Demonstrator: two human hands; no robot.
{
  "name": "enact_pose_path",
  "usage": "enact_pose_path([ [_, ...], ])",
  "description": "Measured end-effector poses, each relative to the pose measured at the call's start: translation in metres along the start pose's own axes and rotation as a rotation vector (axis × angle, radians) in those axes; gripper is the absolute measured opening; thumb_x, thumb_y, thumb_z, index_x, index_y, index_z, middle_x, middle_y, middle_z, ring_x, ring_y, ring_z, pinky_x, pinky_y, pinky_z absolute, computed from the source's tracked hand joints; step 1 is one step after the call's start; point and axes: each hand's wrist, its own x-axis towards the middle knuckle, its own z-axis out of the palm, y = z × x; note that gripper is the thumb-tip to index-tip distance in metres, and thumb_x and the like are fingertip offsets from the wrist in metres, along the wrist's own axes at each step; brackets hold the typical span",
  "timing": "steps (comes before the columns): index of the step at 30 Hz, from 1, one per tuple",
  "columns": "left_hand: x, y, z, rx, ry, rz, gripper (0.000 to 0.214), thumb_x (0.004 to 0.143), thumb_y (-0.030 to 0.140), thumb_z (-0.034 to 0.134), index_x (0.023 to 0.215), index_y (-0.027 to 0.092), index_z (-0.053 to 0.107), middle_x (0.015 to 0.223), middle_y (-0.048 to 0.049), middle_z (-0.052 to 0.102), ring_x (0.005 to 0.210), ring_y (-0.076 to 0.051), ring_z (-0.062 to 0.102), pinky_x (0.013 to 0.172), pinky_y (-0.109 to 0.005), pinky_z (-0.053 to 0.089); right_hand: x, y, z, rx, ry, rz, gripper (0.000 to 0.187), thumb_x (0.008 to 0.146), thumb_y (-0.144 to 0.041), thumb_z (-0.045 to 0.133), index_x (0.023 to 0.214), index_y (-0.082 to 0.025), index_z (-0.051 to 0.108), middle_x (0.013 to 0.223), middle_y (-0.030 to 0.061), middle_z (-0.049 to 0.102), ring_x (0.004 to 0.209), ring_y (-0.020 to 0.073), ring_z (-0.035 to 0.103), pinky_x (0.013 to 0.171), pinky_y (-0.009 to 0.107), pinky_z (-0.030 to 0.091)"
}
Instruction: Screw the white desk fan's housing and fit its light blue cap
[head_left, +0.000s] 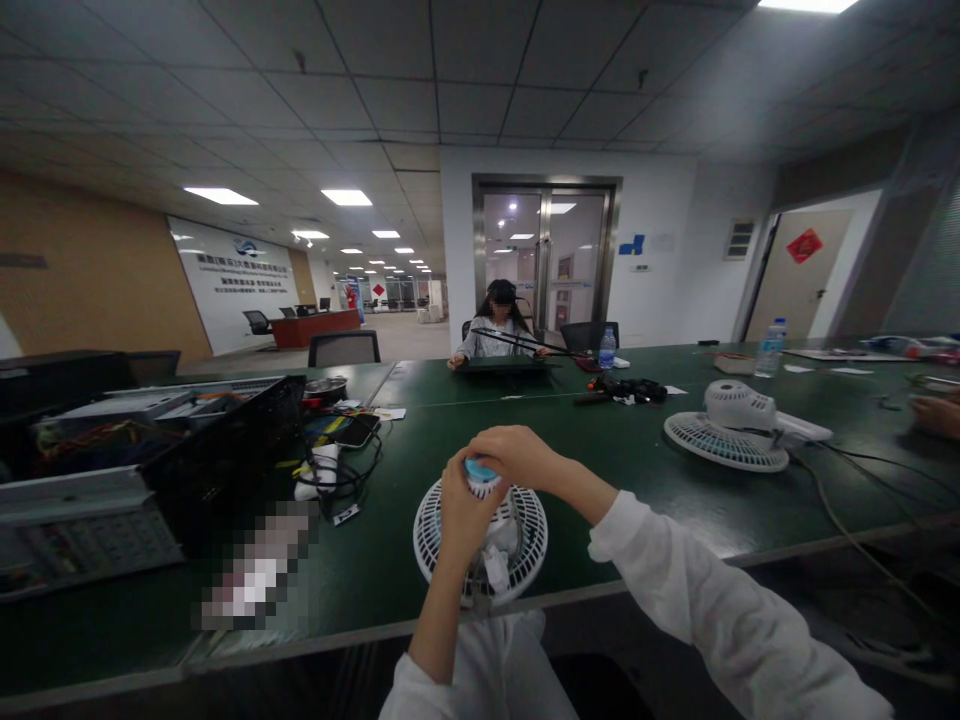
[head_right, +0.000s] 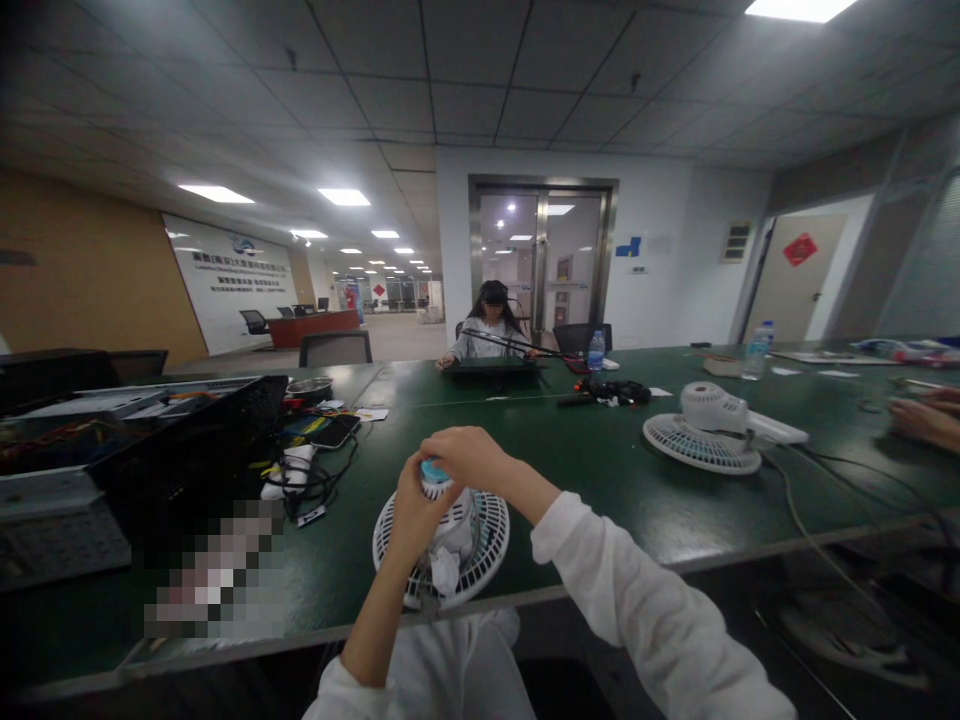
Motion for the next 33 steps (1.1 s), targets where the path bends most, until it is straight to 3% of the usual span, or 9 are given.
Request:
enact_pose_path([
  [4, 0.000, -0.002, 0.000, 0.010, 0.006, -0.024, 0.053, 0.065, 0.029, 0.070, 0.111, 0.018, 0.047, 0.107, -0.0073, 0.057, 0.102, -0.024, 0.053, 0.091, -0.042, 0.041, 0.002, 0.002, 0.002, 0.050, 0.069, -0.022, 0.015, 0.083, -0.013, 0.056, 0.096, -0.016, 0.063, 0.098, 0.0063, 0.068, 0.092, 0.0176, 0.062, 0.077, 0.025, 0.042],
  [21, 0.000, 0.002, -0.001, 0.009, 0.004, -0.021, 0.046, 0.063, 0.022, 0.069, 0.105, 0.019, 0.049, 0.104, -0.0057, 0.057, 0.100, -0.023, 0.053, 0.089, -0.040, 0.042, 0.001, 0.004, 0.006, 0.071, 0.006, -0.031, 0.016, 0.082, -0.014, 0.057, 0.097, -0.016, 0.063, 0.098, 0.0047, 0.068, 0.091, 0.0172, 0.062, 0.075, 0.025, 0.041],
  [33, 0.000, 0.003, 0.001, -0.014, -0.001, -0.011, 0.048, 0.065, 0.026, 0.069, 0.108, 0.018, 0.049, 0.105, -0.0067, 0.056, 0.102, -0.024, 0.053, 0.090, -0.041, 0.041, 0.005, -0.009, -0.008, -0.124, -0.116, 0.146, 0.019, 0.086, -0.026, 0.052, 0.099, -0.018, 0.061, 0.102, 0.0071, 0.066, 0.092, 0.0207, 0.062, 0.068, 0.025, 0.043],
])
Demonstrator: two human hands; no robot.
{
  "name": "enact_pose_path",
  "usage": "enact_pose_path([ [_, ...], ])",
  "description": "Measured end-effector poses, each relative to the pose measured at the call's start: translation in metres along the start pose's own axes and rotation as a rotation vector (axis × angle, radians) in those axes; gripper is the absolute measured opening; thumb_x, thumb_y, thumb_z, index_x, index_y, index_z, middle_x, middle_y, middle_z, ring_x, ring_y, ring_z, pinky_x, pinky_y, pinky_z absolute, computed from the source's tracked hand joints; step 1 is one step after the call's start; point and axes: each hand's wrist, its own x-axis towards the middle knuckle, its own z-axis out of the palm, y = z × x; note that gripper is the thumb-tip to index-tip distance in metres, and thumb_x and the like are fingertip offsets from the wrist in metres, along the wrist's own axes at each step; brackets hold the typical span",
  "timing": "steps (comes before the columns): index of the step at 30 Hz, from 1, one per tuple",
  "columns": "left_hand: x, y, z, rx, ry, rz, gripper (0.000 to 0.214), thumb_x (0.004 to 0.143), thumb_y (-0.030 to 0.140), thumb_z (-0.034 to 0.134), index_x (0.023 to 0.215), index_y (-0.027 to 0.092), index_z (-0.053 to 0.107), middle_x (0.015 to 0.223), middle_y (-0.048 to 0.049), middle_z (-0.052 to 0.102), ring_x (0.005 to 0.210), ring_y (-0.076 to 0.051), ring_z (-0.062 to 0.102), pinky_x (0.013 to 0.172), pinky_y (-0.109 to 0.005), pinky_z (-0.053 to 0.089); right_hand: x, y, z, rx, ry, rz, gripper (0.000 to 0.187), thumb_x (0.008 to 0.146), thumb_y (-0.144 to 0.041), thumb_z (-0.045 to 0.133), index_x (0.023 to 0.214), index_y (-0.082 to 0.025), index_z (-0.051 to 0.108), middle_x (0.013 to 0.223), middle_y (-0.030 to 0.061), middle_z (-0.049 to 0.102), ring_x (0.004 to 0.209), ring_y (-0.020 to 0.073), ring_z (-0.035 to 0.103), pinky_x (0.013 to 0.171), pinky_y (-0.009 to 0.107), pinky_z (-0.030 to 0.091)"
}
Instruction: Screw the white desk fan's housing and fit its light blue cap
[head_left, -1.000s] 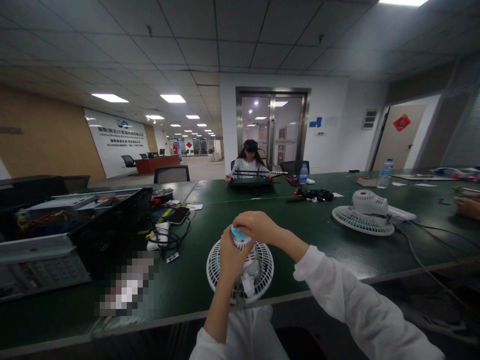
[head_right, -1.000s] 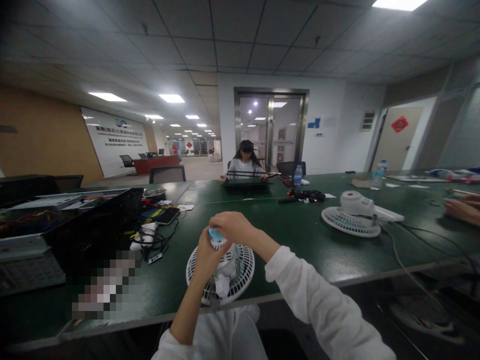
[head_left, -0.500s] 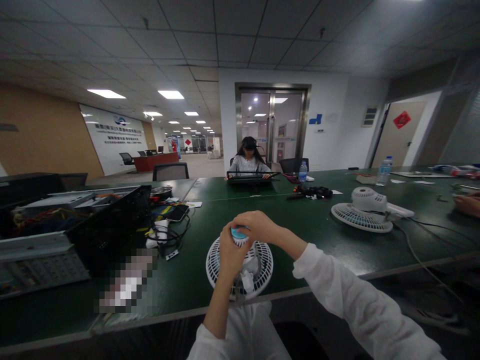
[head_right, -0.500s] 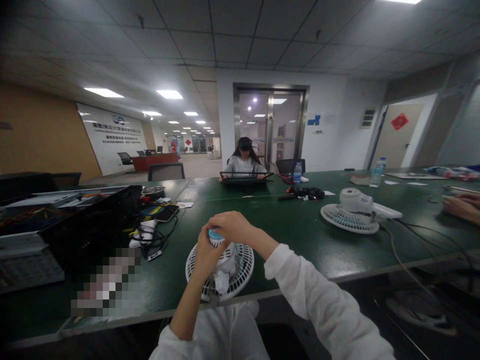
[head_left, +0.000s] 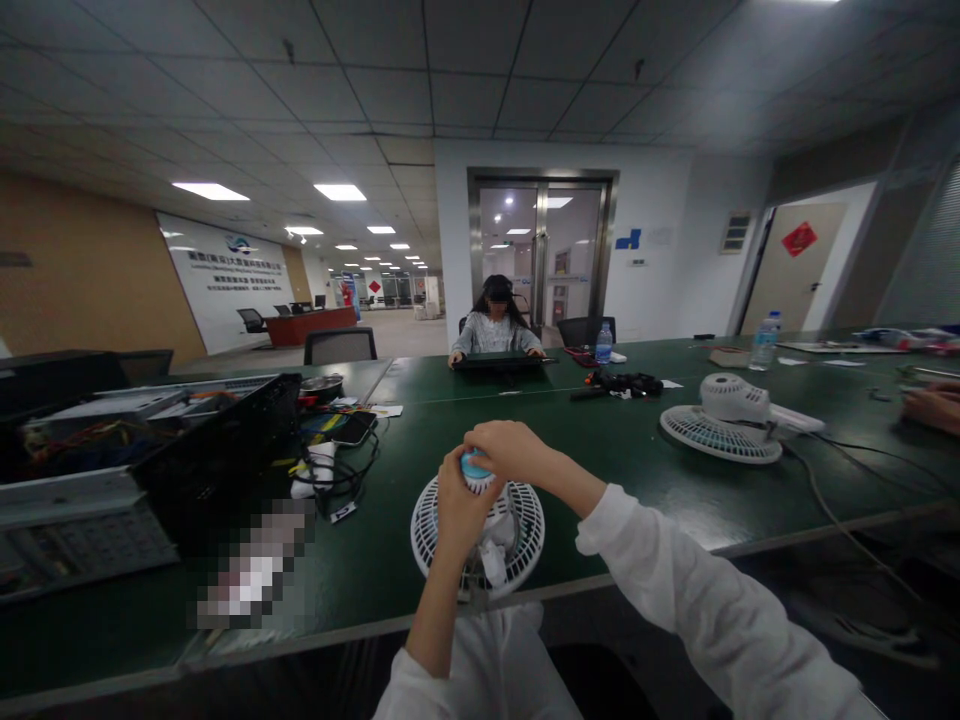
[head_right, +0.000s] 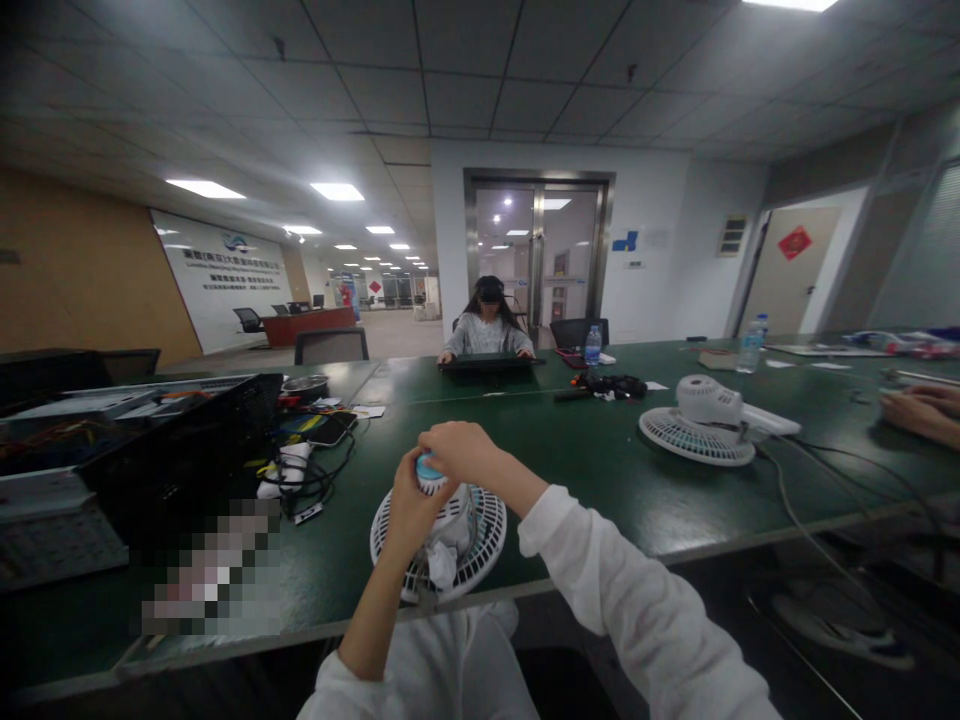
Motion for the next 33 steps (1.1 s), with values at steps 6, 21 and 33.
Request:
enact_pose_path([
  [6, -0.001, 0.001, -0.001, -0.002, -0.011, -0.014, 0.050, 0.065, 0.026, 0.068, 0.110, 0.019, 0.048, 0.107, -0.0066, 0.056, 0.105, -0.024, 0.051, 0.092, -0.042, 0.041, -0.001, -0.005, -0.003, -0.017, -0.021, 0.078, 0.023, 0.085, -0.030, 0.049, 0.101, -0.017, 0.058, 0.100, 0.0102, 0.067, 0.089, 0.0234, 0.064, 0.069, 0.029, 0.046],
  [21, -0.001, 0.000, -0.002, -0.026, -0.022, -0.022, 0.054, 0.062, 0.019, 0.066, 0.112, 0.018, 0.047, 0.110, -0.0082, 0.056, 0.105, -0.025, 0.051, 0.094, -0.042, 0.040, 0.012, -0.026, 0.010, 0.083, 0.029, 0.403, 0.023, 0.087, -0.018, 0.041, 0.105, -0.014, 0.054, 0.095, 0.0171, 0.067, 0.090, 0.0267, 0.066, 0.070, 0.034, 0.049],
  [33, -0.002, 0.003, -0.003, 0.022, -0.009, -0.044, 0.052, 0.066, 0.030, 0.068, 0.111, 0.017, 0.048, 0.106, -0.0075, 0.056, 0.103, -0.024, 0.053, 0.090, -0.041, 0.042, 0.001, 0.024, -0.006, 0.317, -0.025, -0.284, 0.022, 0.076, -0.011, 0.064, 0.098, -0.013, 0.068, 0.108, 0.0090, 0.065, 0.101, 0.0180, 0.058, 0.091, 0.029, 0.041],
])
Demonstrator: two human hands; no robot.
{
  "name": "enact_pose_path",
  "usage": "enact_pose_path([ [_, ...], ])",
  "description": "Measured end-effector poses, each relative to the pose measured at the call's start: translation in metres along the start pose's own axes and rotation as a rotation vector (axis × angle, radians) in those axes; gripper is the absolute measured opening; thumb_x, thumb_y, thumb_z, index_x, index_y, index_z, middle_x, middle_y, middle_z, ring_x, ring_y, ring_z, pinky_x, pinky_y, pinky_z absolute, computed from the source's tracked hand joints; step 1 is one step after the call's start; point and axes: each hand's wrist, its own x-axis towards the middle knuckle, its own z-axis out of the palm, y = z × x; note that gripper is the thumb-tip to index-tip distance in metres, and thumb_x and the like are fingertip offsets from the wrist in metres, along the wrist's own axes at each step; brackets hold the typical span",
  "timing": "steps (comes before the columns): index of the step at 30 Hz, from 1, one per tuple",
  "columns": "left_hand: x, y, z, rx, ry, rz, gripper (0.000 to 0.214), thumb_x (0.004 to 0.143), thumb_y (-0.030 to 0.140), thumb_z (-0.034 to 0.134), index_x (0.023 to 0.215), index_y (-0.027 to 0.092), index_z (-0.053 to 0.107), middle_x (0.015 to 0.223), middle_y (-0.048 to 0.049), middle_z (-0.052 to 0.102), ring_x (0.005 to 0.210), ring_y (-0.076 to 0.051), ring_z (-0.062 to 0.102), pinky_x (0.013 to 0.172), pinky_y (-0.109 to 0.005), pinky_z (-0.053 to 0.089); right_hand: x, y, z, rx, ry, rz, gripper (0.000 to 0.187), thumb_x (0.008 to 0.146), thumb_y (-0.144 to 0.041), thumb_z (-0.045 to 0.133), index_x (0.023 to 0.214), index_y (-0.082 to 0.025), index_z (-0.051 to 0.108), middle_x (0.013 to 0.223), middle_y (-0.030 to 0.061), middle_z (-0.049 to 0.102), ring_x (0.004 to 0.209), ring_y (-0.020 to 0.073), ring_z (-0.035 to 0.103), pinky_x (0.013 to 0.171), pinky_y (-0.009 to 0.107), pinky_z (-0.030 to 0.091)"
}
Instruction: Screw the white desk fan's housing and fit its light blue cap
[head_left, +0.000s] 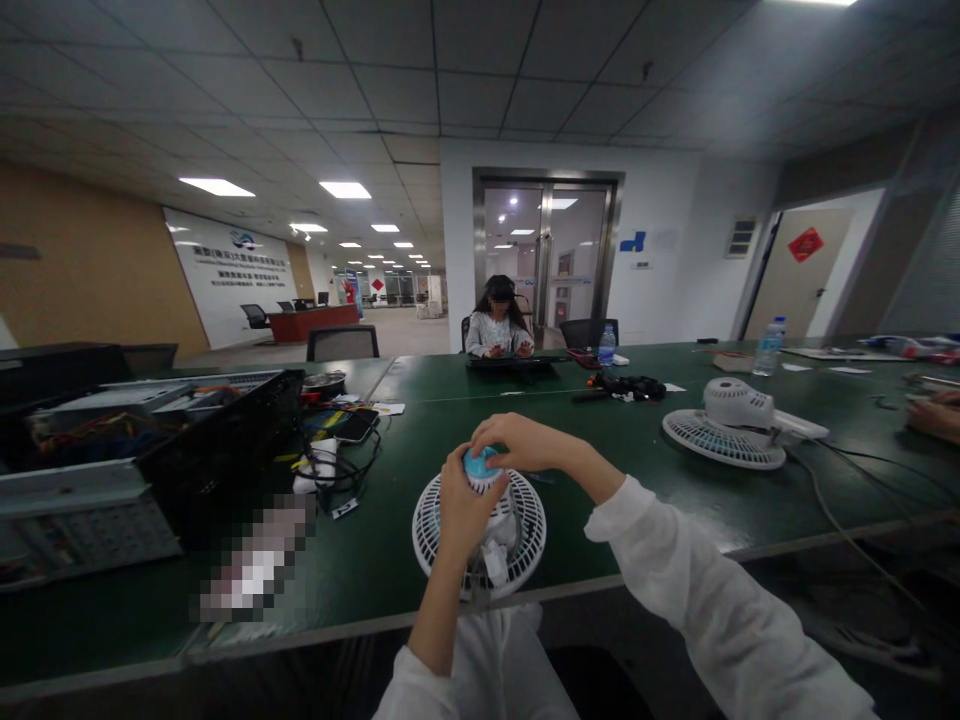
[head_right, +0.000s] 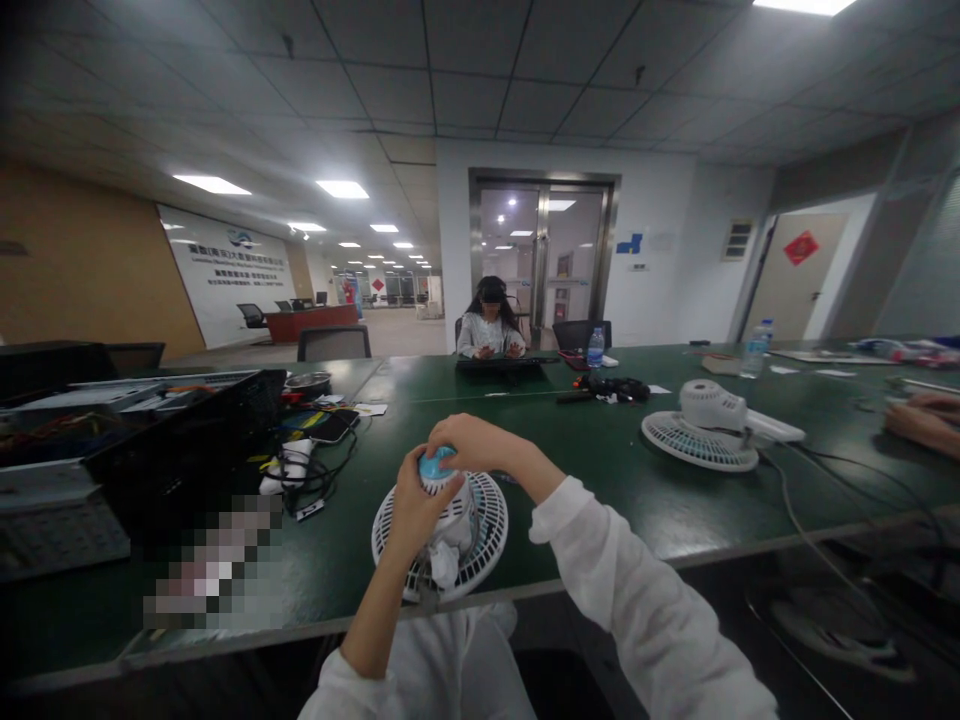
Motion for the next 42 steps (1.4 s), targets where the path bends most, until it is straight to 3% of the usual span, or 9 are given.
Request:
enact_pose_path([
  [11, -0.001, 0.002, -0.001, -0.010, -0.007, 0.008, 0.049, 0.067, 0.030, 0.068, 0.110, 0.020, 0.048, 0.105, -0.0057, 0.055, 0.103, -0.023, 0.052, 0.091, -0.041, 0.041, 0.003, 0.000, 0.000, -0.022, -0.045, 0.024, 0.021, 0.077, -0.015, 0.065, 0.097, -0.011, 0.067, 0.103, 0.0095, 0.066, 0.097, 0.0194, 0.059, 0.087, 0.030, 0.042],
  [29, -0.001, 0.000, 0.001, -0.029, 0.011, 0.038, 0.047, 0.067, 0.028, 0.068, 0.109, 0.020, 0.048, 0.104, -0.0055, 0.056, 0.105, -0.024, 0.053, 0.092, -0.042, 0.041, 0.001, -0.014, 0.005, -0.130, 0.024, 0.185, 0.022, 0.078, -0.019, 0.063, 0.099, -0.013, 0.064, 0.097, 0.0082, 0.066, 0.090, 0.0187, 0.059, 0.076, 0.026, 0.040],
  [42, 0.000, -0.001, 0.001, -0.052, 0.019, 0.021, 0.050, 0.064, 0.023, 0.068, 0.109, 0.017, 0.048, 0.110, -0.0089, 0.057, 0.106, -0.024, 0.052, 0.094, -0.042, 0.040, 0.016, -0.035, 0.020, -0.307, 0.095, 0.476, 0.024, 0.086, -0.030, 0.049, 0.104, -0.017, 0.058, 0.101, 0.0097, 0.068, 0.091, 0.0244, 0.064, 0.070, 0.030, 0.046],
])
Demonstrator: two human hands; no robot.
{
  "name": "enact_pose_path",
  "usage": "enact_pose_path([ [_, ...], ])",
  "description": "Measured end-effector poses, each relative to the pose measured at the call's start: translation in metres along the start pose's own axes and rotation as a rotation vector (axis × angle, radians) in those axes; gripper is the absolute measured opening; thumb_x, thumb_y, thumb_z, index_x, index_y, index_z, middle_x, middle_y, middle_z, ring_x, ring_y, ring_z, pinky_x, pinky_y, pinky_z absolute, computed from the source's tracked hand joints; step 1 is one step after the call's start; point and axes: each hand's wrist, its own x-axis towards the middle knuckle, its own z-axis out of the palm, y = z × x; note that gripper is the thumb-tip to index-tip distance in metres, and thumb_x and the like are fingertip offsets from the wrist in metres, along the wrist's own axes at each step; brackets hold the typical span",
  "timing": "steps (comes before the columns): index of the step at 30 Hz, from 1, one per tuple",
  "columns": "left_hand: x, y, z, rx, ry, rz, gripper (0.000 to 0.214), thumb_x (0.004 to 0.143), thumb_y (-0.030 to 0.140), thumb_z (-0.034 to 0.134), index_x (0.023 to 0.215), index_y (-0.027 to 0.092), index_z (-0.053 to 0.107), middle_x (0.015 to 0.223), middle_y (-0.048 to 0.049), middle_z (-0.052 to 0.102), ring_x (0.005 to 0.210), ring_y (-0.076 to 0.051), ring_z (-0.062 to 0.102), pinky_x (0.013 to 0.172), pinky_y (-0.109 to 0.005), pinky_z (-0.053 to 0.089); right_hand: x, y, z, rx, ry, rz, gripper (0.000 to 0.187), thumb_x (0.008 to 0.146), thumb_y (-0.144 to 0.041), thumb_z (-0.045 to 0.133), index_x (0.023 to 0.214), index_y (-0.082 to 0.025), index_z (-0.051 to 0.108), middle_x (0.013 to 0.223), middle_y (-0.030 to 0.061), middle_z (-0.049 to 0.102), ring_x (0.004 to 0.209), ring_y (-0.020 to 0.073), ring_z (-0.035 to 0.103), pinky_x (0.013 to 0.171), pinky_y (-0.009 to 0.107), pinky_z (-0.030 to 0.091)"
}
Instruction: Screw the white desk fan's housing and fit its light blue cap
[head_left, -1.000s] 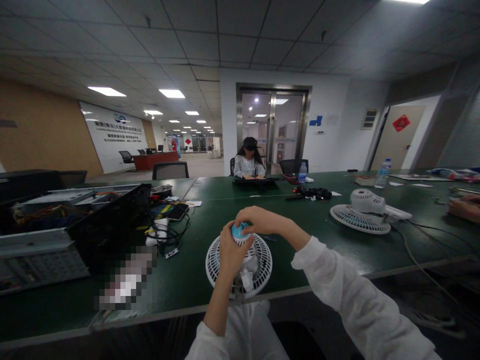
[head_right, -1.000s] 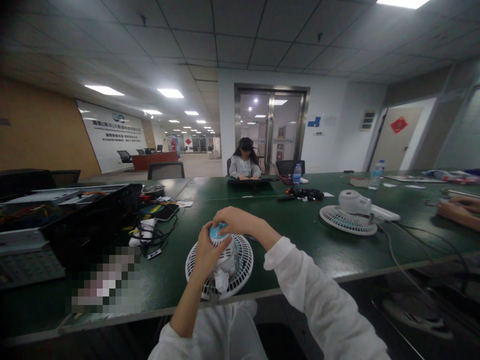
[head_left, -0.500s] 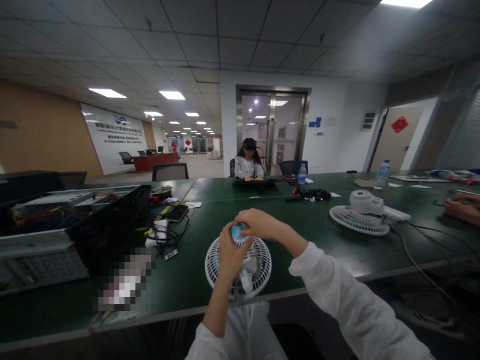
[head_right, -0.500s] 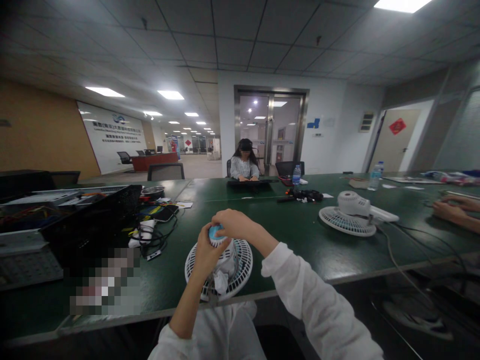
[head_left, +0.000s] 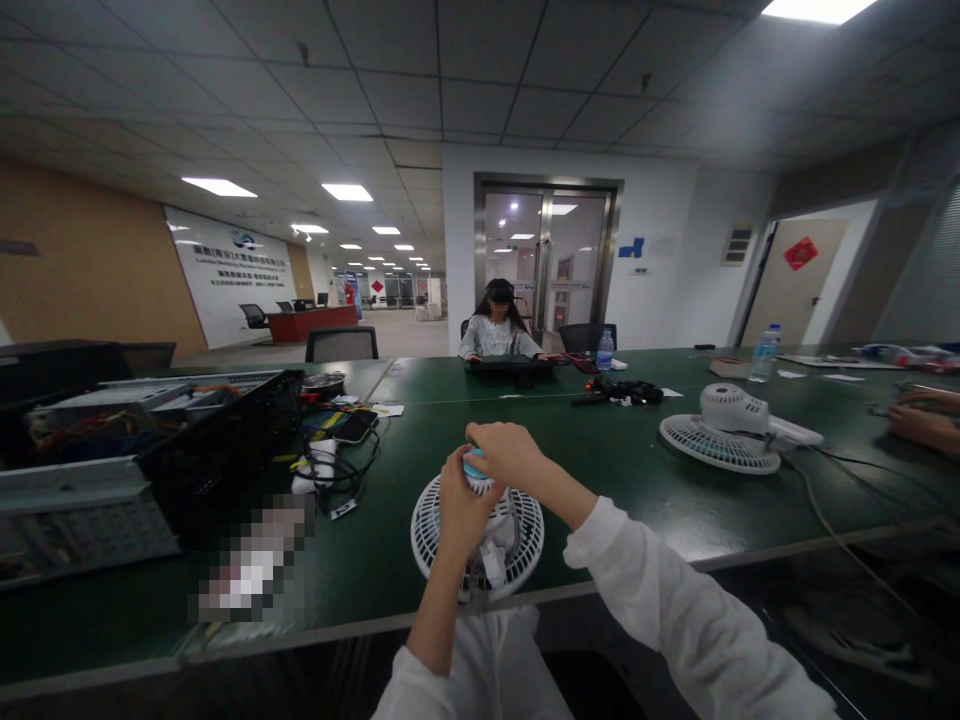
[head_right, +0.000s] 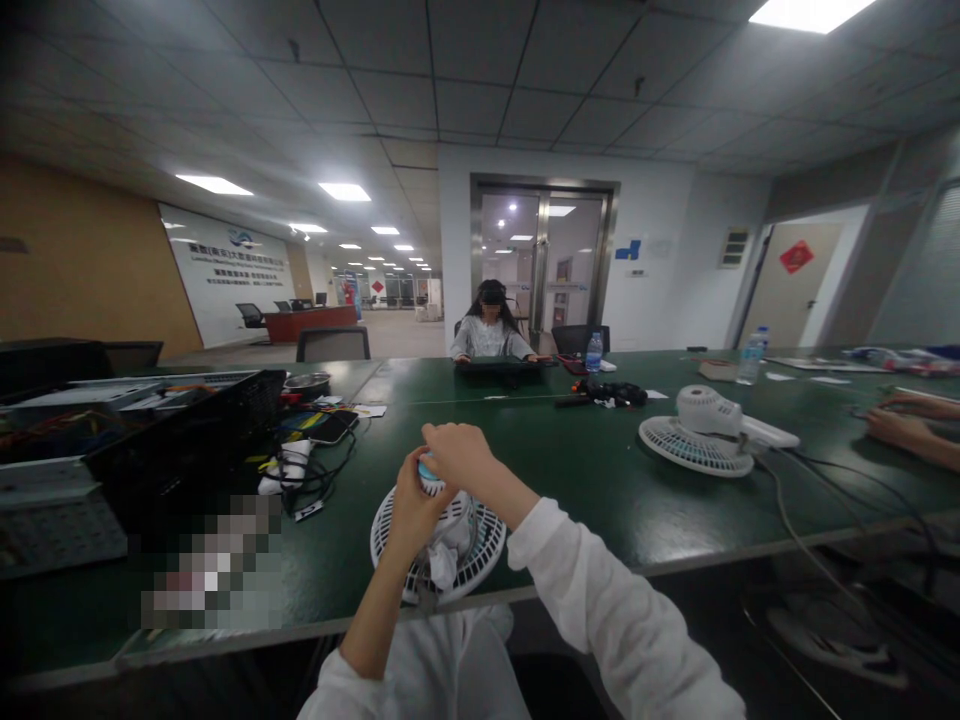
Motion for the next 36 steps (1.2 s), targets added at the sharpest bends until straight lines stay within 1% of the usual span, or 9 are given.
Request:
enact_pose_path([
  [9, 0.001, 0.001, -0.002, -0.001, 0.005, -0.016, 0.051, 0.062, 0.021, 0.066, 0.109, 0.016, 0.048, 0.107, -0.0087, 0.058, 0.102, -0.024, 0.053, 0.090, -0.040, 0.041, 0.007, -0.012, 0.004, -0.056, 0.013, 0.067, 0.023, 0.088, -0.023, 0.043, 0.103, -0.014, 0.057, 0.097, 0.0140, 0.068, 0.089, 0.0274, 0.066, 0.068, 0.036, 0.050],
  [20, 0.000, -0.001, 0.000, -0.012, -0.018, -0.009, 0.057, 0.060, 0.019, 0.066, 0.113, 0.015, 0.045, 0.111, -0.0106, 0.056, 0.105, -0.026, 0.052, 0.092, -0.042, 0.040, 0.011, -0.015, 0.009, 0.002, -0.005, 0.152, 0.027, 0.085, -0.013, 0.041, 0.105, -0.012, 0.059, 0.096, 0.0167, 0.068, 0.093, 0.0270, 0.065, 0.071, 0.033, 0.049],
  [23, 0.000, 0.001, -0.002, -0.007, -0.026, -0.035, 0.058, 0.061, 0.019, 0.066, 0.115, 0.016, 0.044, 0.113, -0.0104, 0.055, 0.106, -0.025, 0.051, 0.093, -0.041, 0.040, 0.014, -0.011, 0.013, 0.051, -0.023, 0.198, 0.025, 0.085, -0.017, 0.042, 0.101, -0.014, 0.061, 0.096, 0.0149, 0.068, 0.090, 0.0266, 0.066, 0.067, 0.032, 0.048],
  [26, 0.000, 0.003, -0.003, 0.007, -0.027, -0.059, 0.056, 0.064, 0.023, 0.067, 0.115, 0.017, 0.044, 0.113, -0.0101, 0.055, 0.107, -0.025, 0.051, 0.093, -0.042, 0.040, 0.013, -0.001, 0.013, 0.119, -0.030, 0.202, 0.024, 0.087, -0.029, 0.044, 0.098, -0.019, 0.063, 0.095, 0.0092, 0.069, 0.087, 0.0231, 0.066, 0.066, 0.029, 0.046],
  [28, 0.000, 0.004, -0.003, 0.010, -0.030, -0.056, 0.056, 0.065, 0.026, 0.067, 0.115, 0.017, 0.044, 0.114, -0.0098, 0.054, 0.108, -0.025, 0.050, 0.094, -0.043, 0.039, 0.009, 0.008, 0.010, 0.213, -0.006, 0.147, 0.024, 0.088, -0.030, 0.045, 0.098, -0.020, 0.064, 0.089, 0.0059, 0.069, 0.082, 0.0194, 0.065, 0.065, 0.026, 0.045],
  [29, 0.000, 0.004, -0.003, 0.012, -0.031, -0.056, 0.056, 0.065, 0.027, 0.068, 0.115, 0.018, 0.044, 0.114, -0.0097, 0.054, 0.109, -0.025, 0.050, 0.095, -0.043, 0.039, 0.007, 0.013, 0.007, 0.267, 0.010, 0.095, 0.022, 0.087, -0.027, 0.047, 0.098, -0.019, 0.064, 0.085, 0.0048, 0.069, 0.079, 0.0177, 0.064, 0.066, 0.025, 0.044],
  [31, 0.000, 0.003, -0.003, 0.021, -0.031, -0.062, 0.057, 0.065, 0.028, 0.069, 0.115, 0.017, 0.044, 0.114, -0.0098, 0.054, 0.109, -0.026, 0.050, 0.095, -0.044, 0.039, 0.003, 0.023, 0.002, 0.355, 0.035, -0.068, 0.019, 0.082, -0.017, 0.053, 0.097, -0.016, 0.065, 0.083, 0.0042, 0.068, 0.078, 0.0152, 0.062, 0.069, 0.024, 0.044],
  [34, 0.000, 0.003, -0.003, 0.033, -0.032, -0.064, 0.058, 0.065, 0.030, 0.070, 0.115, 0.017, 0.044, 0.113, -0.0101, 0.054, 0.108, -0.026, 0.051, 0.094, -0.044, 0.039, 0.000, 0.035, -0.003, 0.422, -0.005, -0.345, 0.021, 0.075, -0.008, 0.062, 0.095, -0.013, 0.067, 0.098, 0.0069, 0.066, 0.091, 0.0151, 0.060, 0.082, 0.024, 0.043],
  [36, 0.000, 0.002, -0.003, 0.033, -0.034, -0.057, 0.058, 0.065, 0.031, 0.069, 0.115, 0.017, 0.044, 0.113, -0.0103, 0.054, 0.108, -0.026, 0.051, 0.094, -0.044, 0.040, 0.000, 0.041, -0.002, 0.443, -0.052, -0.437, 0.021, 0.075, -0.009, 0.064, 0.095, -0.012, 0.067, 0.103, 0.0082, 0.066, 0.096, 0.0160, 0.059, 0.087, 0.025, 0.042],
])
